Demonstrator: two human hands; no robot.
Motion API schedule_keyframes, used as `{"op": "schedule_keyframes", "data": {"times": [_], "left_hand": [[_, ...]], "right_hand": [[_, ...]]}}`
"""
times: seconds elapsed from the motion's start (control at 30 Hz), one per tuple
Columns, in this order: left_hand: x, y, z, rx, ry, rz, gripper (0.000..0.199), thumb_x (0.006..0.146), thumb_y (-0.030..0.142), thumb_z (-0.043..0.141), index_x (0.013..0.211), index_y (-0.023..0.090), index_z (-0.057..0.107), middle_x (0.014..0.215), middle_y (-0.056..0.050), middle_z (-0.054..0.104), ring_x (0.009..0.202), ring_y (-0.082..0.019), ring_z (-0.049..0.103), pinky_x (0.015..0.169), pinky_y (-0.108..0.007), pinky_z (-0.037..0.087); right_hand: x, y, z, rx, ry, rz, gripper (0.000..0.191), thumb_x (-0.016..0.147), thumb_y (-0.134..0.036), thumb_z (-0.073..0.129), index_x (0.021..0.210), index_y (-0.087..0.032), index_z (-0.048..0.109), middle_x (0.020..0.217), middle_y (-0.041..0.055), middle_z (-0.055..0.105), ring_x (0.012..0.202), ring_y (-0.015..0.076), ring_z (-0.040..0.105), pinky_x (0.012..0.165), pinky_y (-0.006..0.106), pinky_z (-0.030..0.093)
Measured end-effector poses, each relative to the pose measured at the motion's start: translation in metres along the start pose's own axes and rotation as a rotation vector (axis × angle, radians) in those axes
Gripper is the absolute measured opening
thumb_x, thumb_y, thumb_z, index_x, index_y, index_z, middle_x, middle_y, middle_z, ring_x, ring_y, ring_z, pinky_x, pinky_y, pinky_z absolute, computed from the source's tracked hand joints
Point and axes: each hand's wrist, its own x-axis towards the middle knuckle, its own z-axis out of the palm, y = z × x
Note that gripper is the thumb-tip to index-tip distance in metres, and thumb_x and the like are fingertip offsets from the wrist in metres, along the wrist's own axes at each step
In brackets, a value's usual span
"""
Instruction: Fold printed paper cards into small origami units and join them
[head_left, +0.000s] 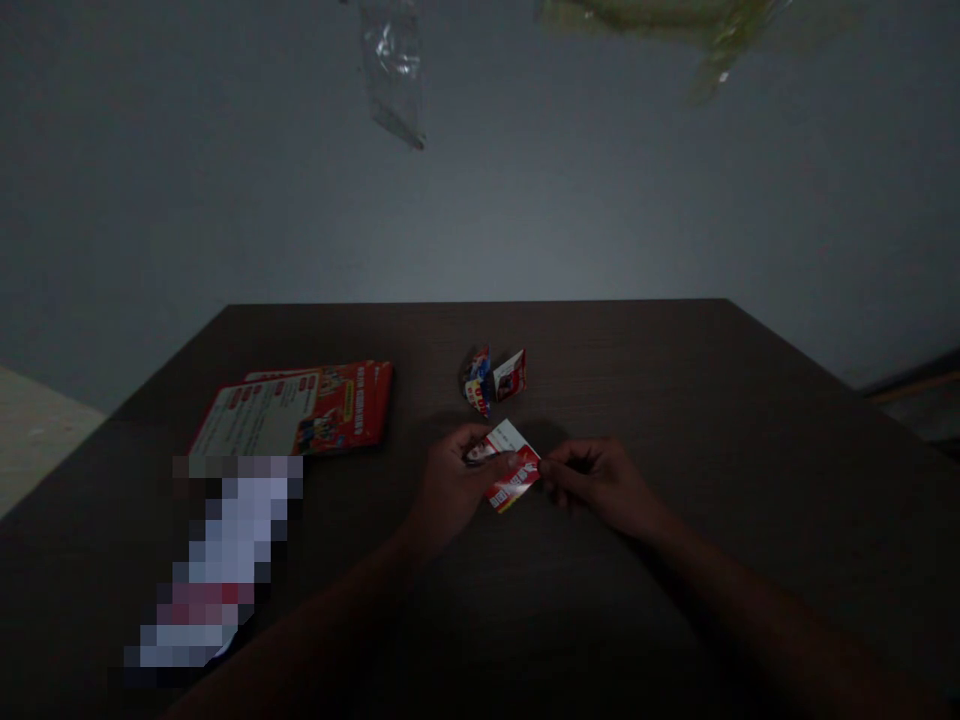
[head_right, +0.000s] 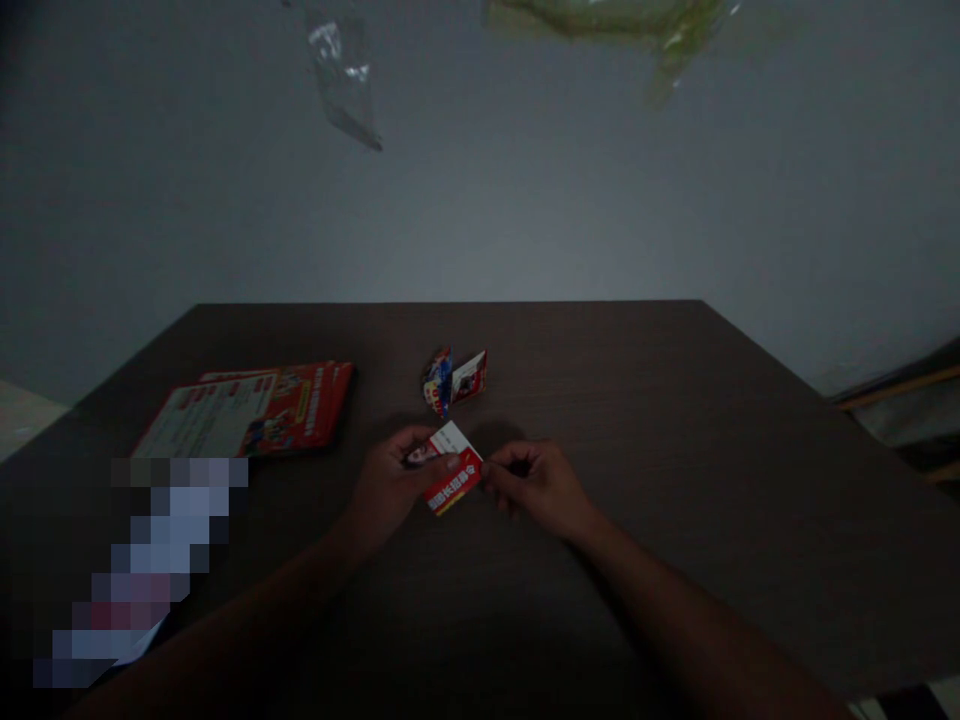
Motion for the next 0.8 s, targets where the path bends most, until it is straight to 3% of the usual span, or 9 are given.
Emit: {"op": "schedule_keyframes", "data": {"times": [0.2,0.53,0.8], "left_hand": [[0.003,0.0,-0.005,0.101,-0.083,0.007,0.043,0.066,0.031,0.076,0.101,0.016,0.058,0.086,-0.007,0.071,0.075,-0.02,0.068,0.062,-0.027,0.052],[0.002,-0.007,0.001,0.243,-0.127,0.017,0.051,0.066,0.03,0.075,0.111,0.018,0.054,0.081,-0.006,0.07,0.067,-0.019,0.066,0.052,-0.024,0.048],[0.003,-0.009,0.003,0.335,-0.118,0.026,0.053,0.066,0.026,0.074,0.115,0.019,0.054,0.088,-0.007,0.068,0.073,-0.02,0.066,0.059,-0.027,0.05]], "right_hand": [[0.002,0.001,-0.007,-0.041,0.001,0.145,0.027,0.074,-0.04,0.065,0.068,-0.014,0.062,0.051,-0.0029,0.058,0.033,0.0043,0.044,0.028,0.014,0.033],[0.002,-0.005,-0.003,-0.199,-0.038,0.253,0.022,0.076,-0.035,0.061,0.064,-0.016,0.057,0.046,-0.0058,0.054,0.029,0.0035,0.039,0.026,0.014,0.029],[0.003,-0.003,-0.002,-0.266,-0.035,0.25,0.025,0.076,-0.038,0.06,0.065,-0.016,0.059,0.048,-0.0043,0.054,0.031,0.004,0.043,0.027,0.013,0.029]]}}
